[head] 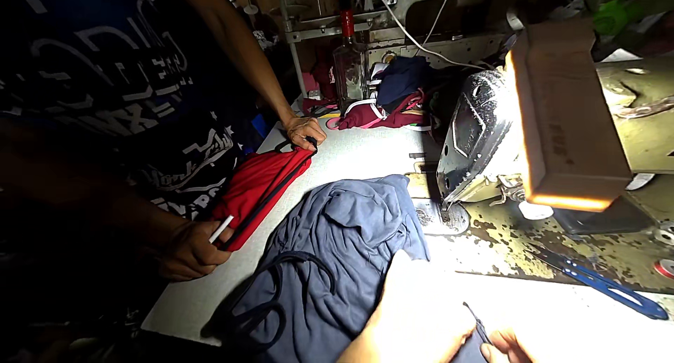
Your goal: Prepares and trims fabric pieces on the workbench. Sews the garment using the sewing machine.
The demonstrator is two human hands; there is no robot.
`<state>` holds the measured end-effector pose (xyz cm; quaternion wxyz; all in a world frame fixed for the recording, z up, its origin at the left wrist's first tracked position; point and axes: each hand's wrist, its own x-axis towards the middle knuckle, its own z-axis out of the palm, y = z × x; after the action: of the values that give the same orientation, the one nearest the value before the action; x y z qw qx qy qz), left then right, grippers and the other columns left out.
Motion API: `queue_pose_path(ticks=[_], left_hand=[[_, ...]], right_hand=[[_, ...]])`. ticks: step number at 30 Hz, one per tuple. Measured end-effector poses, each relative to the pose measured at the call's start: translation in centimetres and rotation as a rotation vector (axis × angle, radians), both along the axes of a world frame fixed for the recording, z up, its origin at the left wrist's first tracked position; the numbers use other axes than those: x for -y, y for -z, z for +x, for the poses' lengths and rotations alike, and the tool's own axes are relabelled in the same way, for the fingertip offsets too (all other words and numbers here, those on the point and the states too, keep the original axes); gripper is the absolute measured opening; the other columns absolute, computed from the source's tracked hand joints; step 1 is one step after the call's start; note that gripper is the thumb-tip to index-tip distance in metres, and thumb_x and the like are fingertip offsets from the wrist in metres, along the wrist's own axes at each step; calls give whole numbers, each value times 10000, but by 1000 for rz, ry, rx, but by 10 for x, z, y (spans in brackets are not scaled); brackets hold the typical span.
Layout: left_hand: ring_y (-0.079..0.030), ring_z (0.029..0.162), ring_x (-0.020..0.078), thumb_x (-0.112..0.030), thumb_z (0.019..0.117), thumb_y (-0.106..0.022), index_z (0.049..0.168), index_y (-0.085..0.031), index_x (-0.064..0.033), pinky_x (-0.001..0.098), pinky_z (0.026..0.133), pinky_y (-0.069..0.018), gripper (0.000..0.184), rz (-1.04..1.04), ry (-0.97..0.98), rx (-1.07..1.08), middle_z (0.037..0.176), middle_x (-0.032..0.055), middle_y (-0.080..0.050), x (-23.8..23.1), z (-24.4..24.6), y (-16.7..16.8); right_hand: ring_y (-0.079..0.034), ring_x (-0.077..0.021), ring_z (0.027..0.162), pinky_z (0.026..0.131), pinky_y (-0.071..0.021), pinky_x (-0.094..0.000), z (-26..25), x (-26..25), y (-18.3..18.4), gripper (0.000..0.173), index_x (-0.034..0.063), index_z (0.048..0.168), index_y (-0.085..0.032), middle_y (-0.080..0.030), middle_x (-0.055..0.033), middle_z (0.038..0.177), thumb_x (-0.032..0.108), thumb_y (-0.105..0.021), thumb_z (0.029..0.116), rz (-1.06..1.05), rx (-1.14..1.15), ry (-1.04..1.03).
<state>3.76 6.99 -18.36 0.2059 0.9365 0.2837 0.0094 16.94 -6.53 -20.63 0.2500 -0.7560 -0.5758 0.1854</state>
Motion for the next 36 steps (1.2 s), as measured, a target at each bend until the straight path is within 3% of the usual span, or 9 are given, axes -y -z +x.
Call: queue_pose_path(ticks=[7,13,19,23,25,27,30,33,36], left_hand=[[-674,993,357,-446,913,-627,932,-757,-96,583,843,-462,374,241,-191,65,973,141,-715,11,-5,10],[-656,1012,275,-423,964,-573,867,-730,-129,584,963,-402,347,285,-271,326,969,73,-710,9,-13,43],[-633,1057,206,-467,975,-519,873,-734,-151,529,947,-405,396,248,-130,364,995,20,-704,-67,4,53],[-635,914,114,-383,932,-600,798,-721,-168,401,879,-460,281,253,-45,395,844,-30,-677,-106,29,45],[-597,1055,76,-176,990,-649,1026,-733,-40,302,1019,-412,163,-116,-295,134,1022,27,-701,-76,53,-17],[-661,968,-4,-33,889,-686,1020,-707,-15,167,945,-490,134,-241,-290,440,936,-13,-726,-76,52,-9],[-637,1032,-15,-182,888,-690,1059,-727,-35,170,979,-467,228,-148,-50,673,979,-63,-719,-106,37,36],[-623,905,-97,-133,845,-719,938,-713,-86,86,893,-459,105,-222,-232,565,851,-112,-696,-89,47,9],[-650,957,-70,-259,886,-735,999,-723,-97,151,926,-512,198,-104,-100,642,931,-107,-720,-103,38,29]], right_hand=[[-713,-296,1085,926,-535,-456,9,9,17,282,131,1184,-773,-737,-73,1249,91,-536,1036,360,114,-292],[-668,-222,1002,859,-469,-423,16,1,19,297,213,1218,-768,-743,36,1231,145,-549,1029,307,235,-287],[-660,-172,1046,834,-488,-393,27,-56,20,264,261,1120,-759,-739,84,1119,213,-535,988,369,524,-243],[-681,-219,1018,833,-543,-432,50,-91,15,221,201,1092,-763,-745,41,1121,163,-580,975,353,523,-305],[-684,-232,1085,911,-539,-462,59,-95,14,258,186,1142,-782,-748,39,1187,167,-588,973,349,358,-312],[-666,-215,1137,980,-505,-471,63,-96,17,279,200,1169,-786,-740,62,1225,191,-591,970,354,221,-283],[-663,-170,1088,936,-494,-441,61,-98,22,258,247,1132,-794,-745,110,1181,250,-597,965,359,222,-221],[-687,-150,1040,893,-514,-426,59,-101,31,242,264,1075,-805,-764,114,1122,279,-600,947,444,251,-171],[-688,-146,1076,920,-517,-441,59,-101,30,258,269,1120,-795,-758,104,1150,270,-596,954,414,229,-161]])
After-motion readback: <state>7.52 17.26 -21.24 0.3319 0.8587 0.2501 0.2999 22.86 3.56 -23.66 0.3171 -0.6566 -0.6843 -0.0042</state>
